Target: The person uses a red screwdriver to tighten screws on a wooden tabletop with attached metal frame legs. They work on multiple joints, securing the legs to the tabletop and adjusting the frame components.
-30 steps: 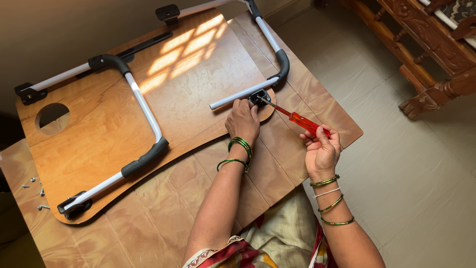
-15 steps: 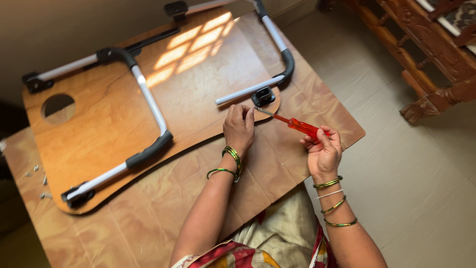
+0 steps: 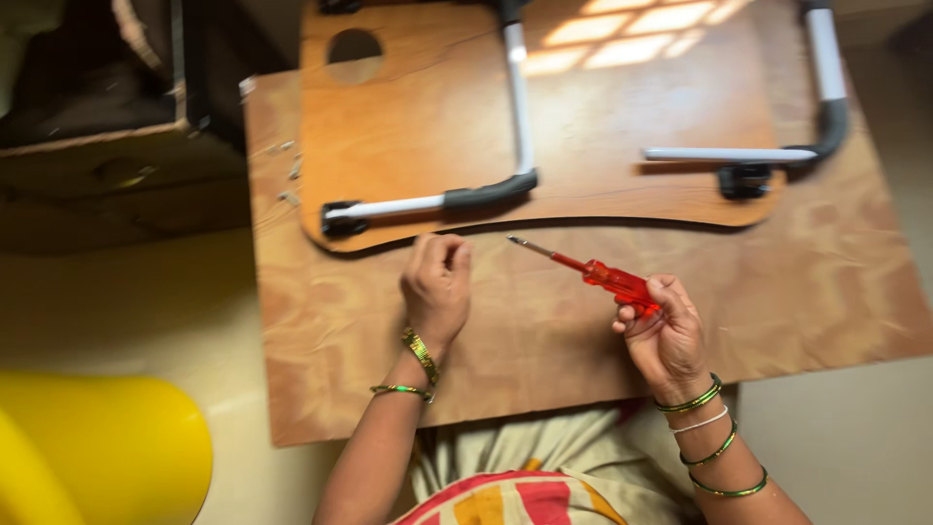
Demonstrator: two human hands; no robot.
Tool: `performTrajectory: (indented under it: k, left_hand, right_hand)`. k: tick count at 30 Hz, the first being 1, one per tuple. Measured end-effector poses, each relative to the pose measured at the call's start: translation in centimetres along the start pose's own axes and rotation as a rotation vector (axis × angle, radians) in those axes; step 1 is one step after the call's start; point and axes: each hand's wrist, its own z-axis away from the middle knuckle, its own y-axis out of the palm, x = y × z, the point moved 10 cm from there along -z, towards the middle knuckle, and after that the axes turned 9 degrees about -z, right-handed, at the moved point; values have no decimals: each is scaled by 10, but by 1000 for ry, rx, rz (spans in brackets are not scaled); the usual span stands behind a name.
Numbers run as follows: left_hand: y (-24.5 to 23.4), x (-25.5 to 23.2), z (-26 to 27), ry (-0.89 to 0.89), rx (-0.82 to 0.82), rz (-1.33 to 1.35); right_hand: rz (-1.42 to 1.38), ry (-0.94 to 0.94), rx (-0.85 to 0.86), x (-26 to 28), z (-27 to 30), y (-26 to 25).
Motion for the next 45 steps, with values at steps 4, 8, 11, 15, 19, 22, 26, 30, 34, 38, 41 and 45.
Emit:
performTrajectory:
  k: [4,8,11,15,19,22,26,30,34,38,41,45]
  left_hand:
    - [-66,59,3,-81,-152,-211]
    - [-107,121,-3,-221,-273,-327]
    - [-119,153,-18,-252,-314,-336]
    - [-121,180,-35,-284,-330,-301]
    - [-123,189,-43,-323,-339,-333]
    - [-124,190,-43,-321,-326,-382]
    - [-124,189,-43,-324,-325,-427]
    - [-124,190,-44,-326,-328,-438]
    - [-127,190,-38,-289,-396,-354]
    - [-131,184,-33,-282,-447,-259]
    - [-133,157,-22,-254,-486,-252]
    - [-108,83,-10,-27,-493,-323]
  right_hand:
    - [7,132,74,-50,-2,38]
    - [45,188,133,-81,-8,64]
    - [66,221,157,-98,-15,78]
    - [96,245,181,-114,-18,87]
    - [126,228,205,-117,-21,94]
    - [141,232,199,-115,-21,93]
    - [126,227,216,-115,-20,93]
    - [114,232,228,-115,-19,95]
    - [105,221,236,-115,-17,92]
    - [108,216,212,-114,-16,86]
    - [70,210,189,-112,-17,82]
    - [178,128,129,-79,-19,64]
